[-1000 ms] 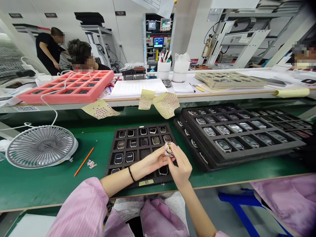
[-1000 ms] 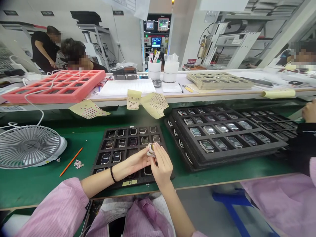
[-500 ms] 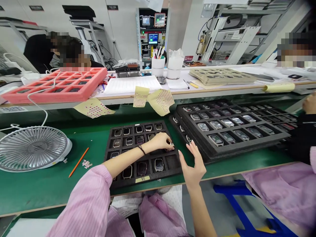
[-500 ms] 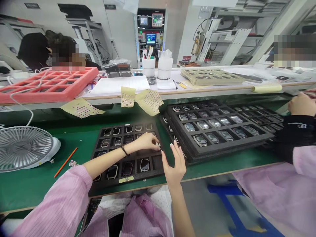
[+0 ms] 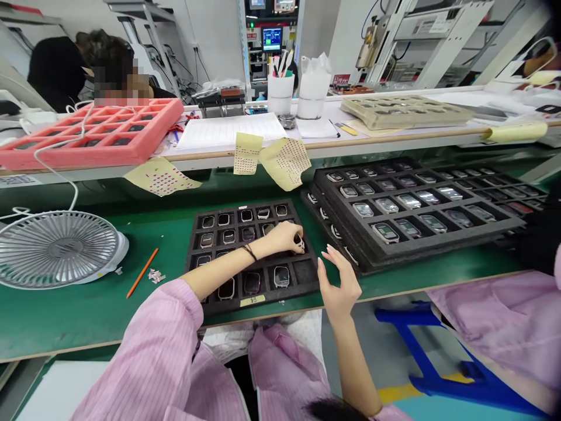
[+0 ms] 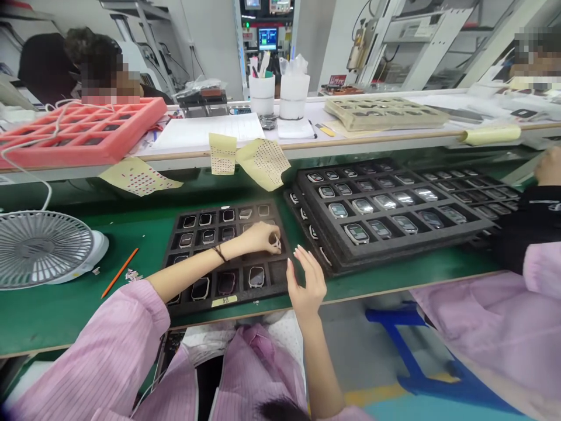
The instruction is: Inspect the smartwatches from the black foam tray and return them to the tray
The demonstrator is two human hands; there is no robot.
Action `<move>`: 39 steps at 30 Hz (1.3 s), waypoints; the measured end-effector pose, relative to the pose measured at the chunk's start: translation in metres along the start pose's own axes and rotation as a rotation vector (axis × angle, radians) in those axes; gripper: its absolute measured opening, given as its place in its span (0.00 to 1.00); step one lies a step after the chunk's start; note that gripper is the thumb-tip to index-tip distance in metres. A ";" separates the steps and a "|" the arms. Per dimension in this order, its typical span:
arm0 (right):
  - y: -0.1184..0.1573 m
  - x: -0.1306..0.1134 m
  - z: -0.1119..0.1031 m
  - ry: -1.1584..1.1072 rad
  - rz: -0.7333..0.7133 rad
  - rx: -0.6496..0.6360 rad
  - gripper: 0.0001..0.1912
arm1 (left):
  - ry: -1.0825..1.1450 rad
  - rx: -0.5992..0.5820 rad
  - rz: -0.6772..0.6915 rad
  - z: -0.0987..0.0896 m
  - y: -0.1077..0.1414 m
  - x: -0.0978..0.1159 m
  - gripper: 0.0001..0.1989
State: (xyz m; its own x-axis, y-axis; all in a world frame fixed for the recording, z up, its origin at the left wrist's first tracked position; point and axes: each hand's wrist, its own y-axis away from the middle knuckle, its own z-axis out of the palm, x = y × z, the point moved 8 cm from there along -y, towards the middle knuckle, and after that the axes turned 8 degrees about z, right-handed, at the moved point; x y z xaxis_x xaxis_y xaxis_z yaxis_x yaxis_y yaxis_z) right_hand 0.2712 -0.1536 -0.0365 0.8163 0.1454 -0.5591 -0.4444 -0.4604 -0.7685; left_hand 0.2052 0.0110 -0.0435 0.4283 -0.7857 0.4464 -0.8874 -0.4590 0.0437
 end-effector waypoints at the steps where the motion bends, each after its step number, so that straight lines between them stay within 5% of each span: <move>1: 0.001 0.001 0.000 0.003 0.009 -0.006 0.12 | 0.023 0.029 0.013 -0.008 0.007 0.000 0.16; 5: 0.003 0.007 0.002 0.007 0.051 -0.029 0.14 | 0.038 0.016 0.092 -0.015 0.040 0.015 0.15; 11: 0.006 0.001 0.012 -0.031 0.042 -0.082 0.13 | -0.193 -0.210 0.119 0.029 0.062 0.034 0.12; 22: 0.010 -0.002 0.016 -0.071 0.071 -0.132 0.10 | -0.253 -0.190 0.222 0.042 0.070 0.049 0.26; 26: 0.020 0.006 0.020 -0.182 0.301 -0.240 0.11 | -0.168 -0.147 0.252 0.037 0.075 0.043 0.23; 31: 0.048 0.010 0.057 -0.417 0.694 -0.573 0.25 | -0.054 0.111 0.085 0.007 0.110 0.021 0.24; 35: 0.068 -0.029 0.104 -0.614 0.712 -0.875 0.28 | -0.112 0.243 -0.034 -0.012 0.152 0.015 0.24; 39: 0.085 -0.075 0.146 -0.802 0.654 -1.002 0.26 | -0.207 0.286 -0.143 -0.013 0.189 0.007 0.25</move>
State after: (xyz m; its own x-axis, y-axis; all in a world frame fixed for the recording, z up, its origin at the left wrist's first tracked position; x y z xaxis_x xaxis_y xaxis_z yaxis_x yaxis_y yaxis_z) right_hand 0.1188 -0.0760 -0.1049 -0.0028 -0.0394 -0.9992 0.0655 -0.9971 0.0391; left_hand 0.0381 -0.0756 -0.0211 0.5955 -0.7592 0.2627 -0.7452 -0.6441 -0.1724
